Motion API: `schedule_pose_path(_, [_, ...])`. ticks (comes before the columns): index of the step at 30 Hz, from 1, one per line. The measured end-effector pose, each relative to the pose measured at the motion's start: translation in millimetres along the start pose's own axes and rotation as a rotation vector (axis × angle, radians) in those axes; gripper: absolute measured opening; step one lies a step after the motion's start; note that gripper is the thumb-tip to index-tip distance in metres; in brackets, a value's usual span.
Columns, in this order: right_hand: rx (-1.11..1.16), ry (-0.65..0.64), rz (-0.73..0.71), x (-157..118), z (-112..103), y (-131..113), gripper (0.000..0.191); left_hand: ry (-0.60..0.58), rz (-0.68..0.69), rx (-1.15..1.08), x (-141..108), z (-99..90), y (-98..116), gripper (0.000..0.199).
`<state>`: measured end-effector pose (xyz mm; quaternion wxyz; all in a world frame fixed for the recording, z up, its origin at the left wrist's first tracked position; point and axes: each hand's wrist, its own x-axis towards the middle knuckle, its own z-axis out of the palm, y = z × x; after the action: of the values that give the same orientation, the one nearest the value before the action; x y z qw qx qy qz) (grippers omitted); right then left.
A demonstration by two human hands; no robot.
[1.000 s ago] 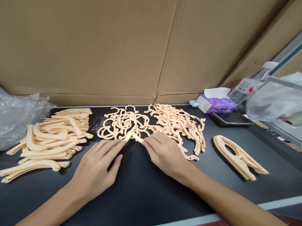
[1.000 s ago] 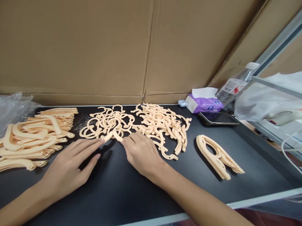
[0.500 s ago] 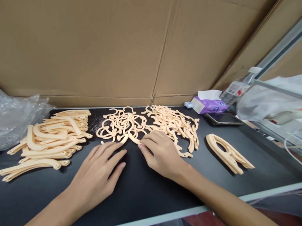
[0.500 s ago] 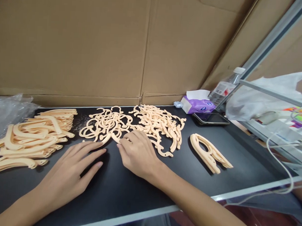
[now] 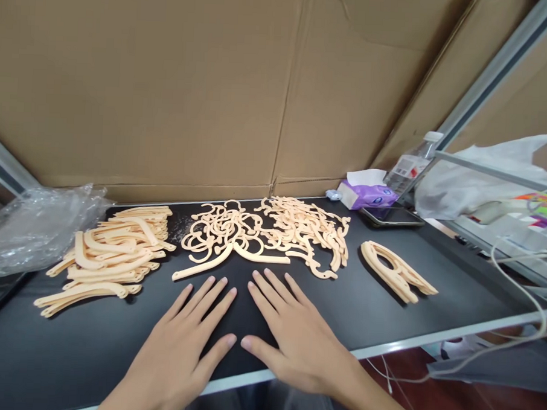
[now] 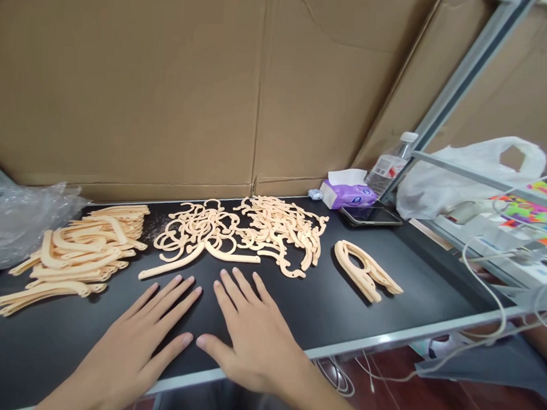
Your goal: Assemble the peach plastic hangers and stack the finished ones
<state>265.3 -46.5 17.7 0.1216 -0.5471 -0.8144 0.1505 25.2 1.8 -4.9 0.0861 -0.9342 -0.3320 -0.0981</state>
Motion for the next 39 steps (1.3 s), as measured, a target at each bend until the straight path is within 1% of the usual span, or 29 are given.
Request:
schedule_pose_path(7, [0.017,-0.014,0.015,-1,-2,-2,0.078,-0.012,-0.017,-0.037,-2,0.5,-1,0.069])
schedule_pose_path(15, [0.012,-0.011,-0.002,-1,-1,0,0.077,-0.016,-0.019,-0.027,-2,0.4,-1,0.070])
schedule_pose_path(22, [0.005,0.028,-0.008,-2,0,-1,0.076,-0.004,-0.015,-0.037,0,-2.6,-1,0.072])
schedule_pose_path(26, [-0.005,0.054,-0.012,-3,0,-1,0.075,-0.001,0.000,-0.010,-1,0.0,-2,0.073])
schedule_pose_path(28, [-0.010,0.060,-0.023,-3,1,-1,0.074,0.007,0.007,-0.015,-2,0.2,-3,0.072])
schedule_pose_path(30, [-0.011,0.061,-0.025,-3,0,-1,0.074,0.015,0.008,-0.044,1,-3.8,-6,0.067])
schedule_pose_path(32, [-0.008,0.063,-0.023,-2,0,-1,0.074,0.015,0.005,-0.101,12,-12.5,-9,0.055])
schedule_pose_path(34, [-0.003,0.071,-0.022,-2,0,0,0.074,0.013,0.004,-0.196,33,-22.7,-10,0.035])
schedule_pose_path(35, [0.000,0.080,-0.024,-2,1,0,0.074,0.002,0.010,-0.249,46,-26.5,-10,0.029])
schedule_pose_path(37, [0.003,0.112,-0.032,-3,2,1,0.071,0.039,0.042,-0.320,75,-28.8,-6,0.027])
schedule_pose_path(38, [0.003,0.137,-0.038,-3,3,1,0.068,0.075,0.076,-0.321,89,-26.7,-3,0.027])
schedule_pose_path(39, [0.000,0.168,-0.044,-4,4,1,0.063,0.082,0.109,-0.308,102,-22.8,0,0.026])
